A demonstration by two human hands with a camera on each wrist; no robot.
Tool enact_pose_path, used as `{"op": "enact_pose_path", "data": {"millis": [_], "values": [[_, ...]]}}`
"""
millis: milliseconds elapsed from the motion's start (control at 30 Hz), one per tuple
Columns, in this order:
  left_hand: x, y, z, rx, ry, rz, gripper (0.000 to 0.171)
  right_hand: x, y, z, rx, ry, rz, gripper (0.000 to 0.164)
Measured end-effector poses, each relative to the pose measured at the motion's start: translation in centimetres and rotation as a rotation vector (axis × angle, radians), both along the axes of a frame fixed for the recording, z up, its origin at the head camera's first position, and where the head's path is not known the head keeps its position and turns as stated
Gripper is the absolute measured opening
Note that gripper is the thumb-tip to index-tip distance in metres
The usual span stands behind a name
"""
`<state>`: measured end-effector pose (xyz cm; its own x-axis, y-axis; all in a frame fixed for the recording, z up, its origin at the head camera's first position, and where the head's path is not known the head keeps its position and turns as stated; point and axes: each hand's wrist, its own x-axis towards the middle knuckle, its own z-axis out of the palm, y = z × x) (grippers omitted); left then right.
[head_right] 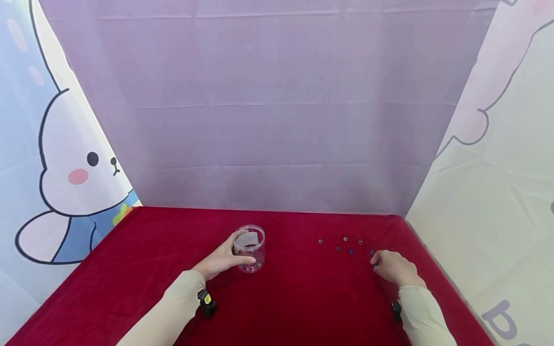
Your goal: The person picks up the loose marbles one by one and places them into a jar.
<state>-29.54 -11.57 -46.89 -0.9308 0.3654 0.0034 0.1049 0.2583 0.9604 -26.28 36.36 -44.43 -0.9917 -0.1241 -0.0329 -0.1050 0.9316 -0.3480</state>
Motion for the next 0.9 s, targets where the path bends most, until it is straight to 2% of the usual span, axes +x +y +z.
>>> {"op": "enact_pose_path", "data": {"millis": [367,567,900], "values": [[-0.2,0.0,-0.5,-0.007,-0.003,0.007,0.088,-0.2,-0.5,0.4,0.02,0.056,0.023,0.014],[-0.2,0.0,-0.5,-0.024,0.007,0.017,0.094,-0.1,-1.0,1.0,0.026,0.092,0.041,0.015],[-0.3,-0.1,-0.6,-0.035,0.006,0.026,0.094,0.1,-1.4,1.6,0.014,0.112,0.038,0.016]]}}
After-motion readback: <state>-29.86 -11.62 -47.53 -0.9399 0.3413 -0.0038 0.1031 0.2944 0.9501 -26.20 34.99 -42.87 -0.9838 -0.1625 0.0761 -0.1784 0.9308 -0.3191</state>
